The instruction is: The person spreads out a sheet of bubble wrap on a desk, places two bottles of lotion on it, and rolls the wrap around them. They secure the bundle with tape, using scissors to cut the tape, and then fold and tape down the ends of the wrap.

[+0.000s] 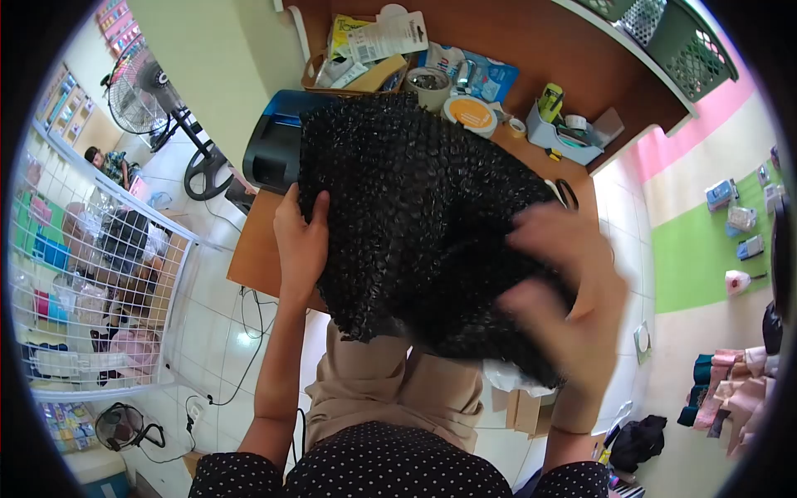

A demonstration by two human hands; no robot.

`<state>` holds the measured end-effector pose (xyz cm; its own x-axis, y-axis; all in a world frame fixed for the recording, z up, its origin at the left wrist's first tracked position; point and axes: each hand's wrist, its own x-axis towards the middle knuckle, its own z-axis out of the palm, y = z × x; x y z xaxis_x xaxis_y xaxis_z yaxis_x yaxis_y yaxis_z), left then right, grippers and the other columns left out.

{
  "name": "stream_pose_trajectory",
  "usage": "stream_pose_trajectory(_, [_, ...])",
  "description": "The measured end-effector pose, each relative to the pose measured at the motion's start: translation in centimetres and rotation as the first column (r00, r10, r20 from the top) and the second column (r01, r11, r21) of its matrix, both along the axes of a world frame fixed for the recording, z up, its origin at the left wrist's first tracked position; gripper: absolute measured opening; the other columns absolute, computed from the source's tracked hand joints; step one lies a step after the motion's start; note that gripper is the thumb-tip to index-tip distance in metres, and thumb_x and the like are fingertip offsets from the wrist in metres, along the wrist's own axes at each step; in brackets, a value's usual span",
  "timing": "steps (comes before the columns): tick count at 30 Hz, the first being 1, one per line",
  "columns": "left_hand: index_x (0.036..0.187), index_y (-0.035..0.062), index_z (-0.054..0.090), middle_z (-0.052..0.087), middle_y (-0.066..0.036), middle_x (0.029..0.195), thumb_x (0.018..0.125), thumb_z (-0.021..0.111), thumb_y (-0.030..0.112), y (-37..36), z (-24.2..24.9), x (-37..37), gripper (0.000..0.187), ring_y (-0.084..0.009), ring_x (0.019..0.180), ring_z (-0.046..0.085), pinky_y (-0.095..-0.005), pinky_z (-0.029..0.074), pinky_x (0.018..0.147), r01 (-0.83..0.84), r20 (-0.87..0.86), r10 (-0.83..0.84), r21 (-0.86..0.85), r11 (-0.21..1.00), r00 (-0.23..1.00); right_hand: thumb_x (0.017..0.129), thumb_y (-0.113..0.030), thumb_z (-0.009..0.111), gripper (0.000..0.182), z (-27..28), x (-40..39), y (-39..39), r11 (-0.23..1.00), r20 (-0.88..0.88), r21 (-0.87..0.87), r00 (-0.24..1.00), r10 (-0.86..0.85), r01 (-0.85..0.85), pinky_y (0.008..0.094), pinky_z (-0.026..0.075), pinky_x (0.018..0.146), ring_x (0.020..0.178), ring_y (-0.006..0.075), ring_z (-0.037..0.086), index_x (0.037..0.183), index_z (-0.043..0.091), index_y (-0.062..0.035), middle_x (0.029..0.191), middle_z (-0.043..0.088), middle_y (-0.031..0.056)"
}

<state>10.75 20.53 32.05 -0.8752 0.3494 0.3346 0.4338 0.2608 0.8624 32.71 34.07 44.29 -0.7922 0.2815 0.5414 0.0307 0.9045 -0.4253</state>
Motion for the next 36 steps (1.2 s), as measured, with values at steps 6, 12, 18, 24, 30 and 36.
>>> stream_pose_trajectory(6, [0.112, -0.0162, 0.048, 0.058, -0.032, 0.096, 0.087, 0.054, 0.016, 1.6, -0.1, 0.9, 0.041, -0.0417, 0.091, 0.059, -0.0402, 0.044, 0.081, -0.132, -0.105, 0.121, -0.101, 0.986, 0.987, 0.074, -0.026, 0.066, 0.02, -6.7, -1.4, -4.5, 0.988, 0.432, 0.054, 0.896, 0.105, -0.142, 0.0337, 0.038, 0.084, 0.073, 0.0192, 0.059, 0.083, 0.062, -0.0081, 0.07, 0.058, 0.0049])
stream_pose_trajectory(12, [0.106, -0.0119, 0.051, 0.059, -0.031, 0.086, 0.087, 0.053, 0.014, 1.4, 1.1, 0.2, 0.032, -0.0429, 0.082, 0.059, -0.0415, 0.044, 0.071, -0.139, -0.147, 0.124, -0.097, 0.986, 0.981, 0.076, -0.016, 0.067, 0.013, -7.4, 0.5, -2.1, 0.925, 0.237, -0.274, 0.914, 0.33, -0.263, 0.0326, 0.043, 0.079, 0.062, 0.0209, 0.059, 0.081, 0.066, -0.0041, 0.07, 0.064, 0.0068])
stream_pose_trajectory(18, [0.098, -0.0087, 0.053, 0.058, -0.029, 0.078, 0.086, 0.054, 0.012, 1.7, 1.3, 1.0, 0.024, -0.0399, 0.073, 0.059, -0.0428, 0.042, 0.064, -0.132, -0.209, 0.098, -0.152, 0.98, 0.973, 0.074, -0.013, 0.069, 0.013, -6.7, 2.4, -0.9, 0.913, 0.234, -0.322, 0.914, 0.332, -0.249, 0.0339, 0.045, 0.078, 0.061, 0.0202, 0.058, 0.082, 0.067, -0.0039, 0.072, 0.065, 0.0072])
stream_pose_trajectory(24, [0.114, -0.0029, 0.052, 0.061, -0.014, 0.104, 0.088, 0.056, 0.023, 1.9, 0.7, -0.7, 0.037, -0.0244, 0.092, 0.059, -0.0327, 0.045, 0.08, 0.067, 0.553, -0.342, 0.457, 0.887, 0.759, 0.077, -0.01, 0.064, 0.01, -5.8, 4.2, 0.4, 0.932, 0.327, -0.355, 0.926, 0.19, -0.066, 0.0289, 0.045, 0.073, 0.067, 0.0209, 0.058, 0.081, 0.06, -0.002, 0.072, 0.06, 0.0067])
stream_pose_trajectory(30, [0.124, 0.0024, 0.046, 0.054, -0.009, 0.118, 0.087, 0.056, 0.039, 0.6, 2.5, 6.4, 0.054, -0.0202, 0.104, 0.054, -0.0347, 0.044, 0.09, -0.087, 0.597, -0.659, 0.767, 0.635, 0.457, 0.076, -0.002, 0.058, 0.009, -5.9, 3.9, 0.4, 0.829, 0.209, -0.558, 0.972, 0.106, 0.029, 0.0314, 0.043, 0.057, 0.065, 0.0207, 0.056, 0.082, 0.052, 0.0014, 0.069, 0.055, 0.0117])
stream_pose_trajectory(36, [0.119, -0.001, 0.048, 0.055, -0.011, 0.115, 0.083, 0.065, 0.02, 1.5, 1.7, 10.0, 0.045, -0.0182, 0.1, 0.056, -0.0308, 0.045, 0.087, 0.001, 0.654, -0.478, 0.589, 0.808, 0.586, 0.077, -0.008, 0.058, 0.009, -7.4, 3.7, 0.2, 0.969, 0.18, -0.227, 0.974, 0.137, -0.095, 0.0359, 0.042, 0.069, 0.063, 0.0271, 0.054, 0.077, 0.056, 0.0003, 0.066, 0.053, 0.0126])
